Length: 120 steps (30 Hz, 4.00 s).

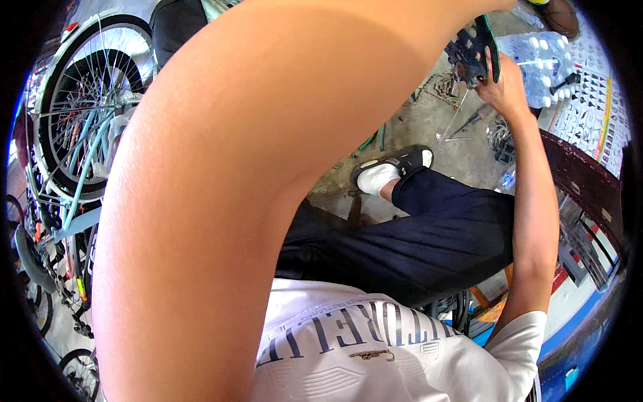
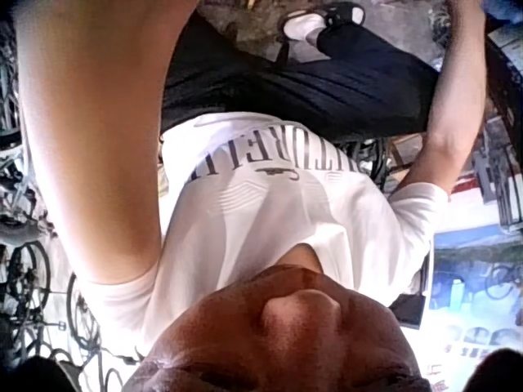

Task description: The person removes a brake-related component from a bicycle frame using a screwdriver and a hammer, then handles the detached component with their hands.

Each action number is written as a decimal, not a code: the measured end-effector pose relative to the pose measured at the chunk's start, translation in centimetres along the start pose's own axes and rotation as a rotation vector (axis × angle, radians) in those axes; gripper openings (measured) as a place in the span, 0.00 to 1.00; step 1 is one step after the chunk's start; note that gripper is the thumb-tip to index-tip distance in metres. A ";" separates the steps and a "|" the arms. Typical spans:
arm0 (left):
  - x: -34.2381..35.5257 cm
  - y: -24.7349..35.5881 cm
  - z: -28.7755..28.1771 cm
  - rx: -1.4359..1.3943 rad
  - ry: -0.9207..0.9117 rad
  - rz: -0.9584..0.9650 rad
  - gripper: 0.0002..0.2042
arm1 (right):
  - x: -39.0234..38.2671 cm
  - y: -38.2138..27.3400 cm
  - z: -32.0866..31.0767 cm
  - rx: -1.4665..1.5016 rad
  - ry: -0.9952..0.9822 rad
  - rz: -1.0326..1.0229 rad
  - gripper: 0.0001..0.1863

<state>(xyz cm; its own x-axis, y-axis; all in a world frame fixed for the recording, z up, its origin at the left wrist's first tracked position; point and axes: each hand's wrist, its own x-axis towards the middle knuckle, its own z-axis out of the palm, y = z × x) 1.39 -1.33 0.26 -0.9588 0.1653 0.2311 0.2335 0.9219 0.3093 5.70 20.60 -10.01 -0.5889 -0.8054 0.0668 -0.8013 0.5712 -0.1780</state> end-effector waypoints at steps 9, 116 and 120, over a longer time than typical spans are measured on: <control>0.3 -0.2 0.9 0.030 0.078 0.032 0.10 | -0.1 0.4 -2.5 0.220 -0.209 0.135 0.22; 6.4 8.9 2.5 0.119 -1.109 0.313 0.14 | -2.7 -9.2 2.6 1.979 0.414 1.047 0.16; 5.7 9.1 4.5 0.180 -1.027 0.433 0.15 | -2.6 -9.4 3.1 1.976 0.436 1.021 0.15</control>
<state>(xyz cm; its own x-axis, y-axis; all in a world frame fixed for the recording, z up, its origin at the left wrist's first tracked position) -2.66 9.53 0.27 -0.5012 0.6164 -0.6073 0.6312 0.7405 0.2307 15.06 16.83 -11.56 -0.8023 -0.2121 -0.5580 0.5919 -0.4033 -0.6979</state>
